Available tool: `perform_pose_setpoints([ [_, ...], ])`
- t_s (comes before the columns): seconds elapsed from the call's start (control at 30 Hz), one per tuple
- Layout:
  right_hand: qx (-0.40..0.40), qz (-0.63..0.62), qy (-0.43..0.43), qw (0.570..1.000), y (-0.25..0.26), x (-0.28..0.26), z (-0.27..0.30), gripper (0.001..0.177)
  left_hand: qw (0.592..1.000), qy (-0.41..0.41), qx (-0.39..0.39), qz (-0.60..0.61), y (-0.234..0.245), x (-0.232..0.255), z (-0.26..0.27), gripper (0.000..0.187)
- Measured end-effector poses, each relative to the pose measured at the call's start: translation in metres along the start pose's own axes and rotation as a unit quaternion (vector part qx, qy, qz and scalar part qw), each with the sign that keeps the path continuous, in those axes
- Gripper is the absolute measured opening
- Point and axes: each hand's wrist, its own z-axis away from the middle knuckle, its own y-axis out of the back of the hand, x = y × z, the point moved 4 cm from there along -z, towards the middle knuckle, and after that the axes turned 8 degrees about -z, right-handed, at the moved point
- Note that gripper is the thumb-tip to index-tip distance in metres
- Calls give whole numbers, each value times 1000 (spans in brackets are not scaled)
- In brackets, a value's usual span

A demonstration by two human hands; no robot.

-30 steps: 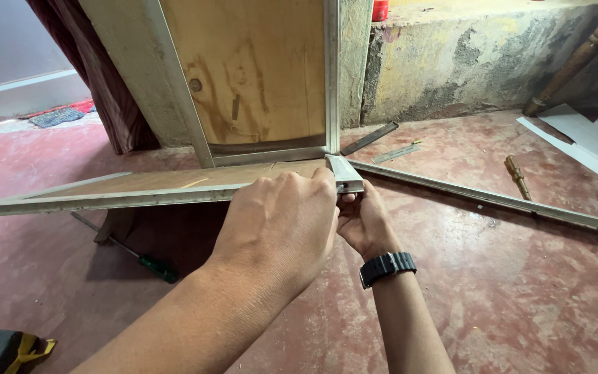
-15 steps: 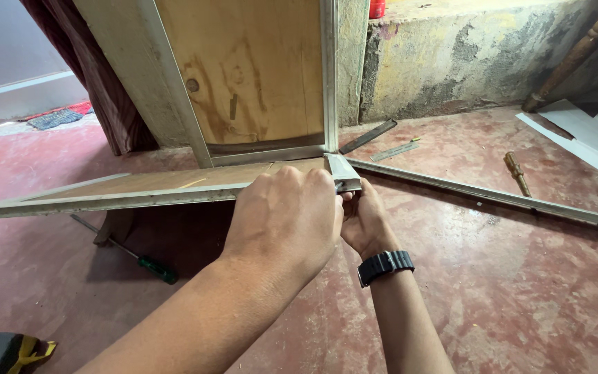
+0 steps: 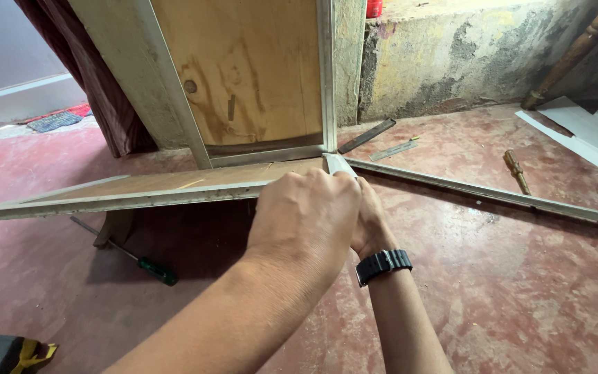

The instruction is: The person assembles a metal frame by aligning corner brackets and screwing them into place using a screwdriver. They work on the floor, attaching metal rails to a wooden board and securing the joints.

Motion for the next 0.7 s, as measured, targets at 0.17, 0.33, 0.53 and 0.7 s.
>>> perform_pose_setpoints([
  [0.17, 16, 6, 4, 1000, 18, -2, -4, 38, 996, -23, 41, -70, -3, 17, -1, 19],
  [0.33, 15, 19, 8, 1000, 23, -5, -4, 35, 996, -20, 55, -71, -3, 24, 0, 25],
  [0.53, 15, 42, 15, 999, 25, -3, -1, 31, 994, -20, 46, -102, -4, 28, -1, 35],
  [0.7, 37, 116, 36, 992, 20, -4, 2, 28, 998, -5, 53, -20, -5, 28, 2, 34],
])
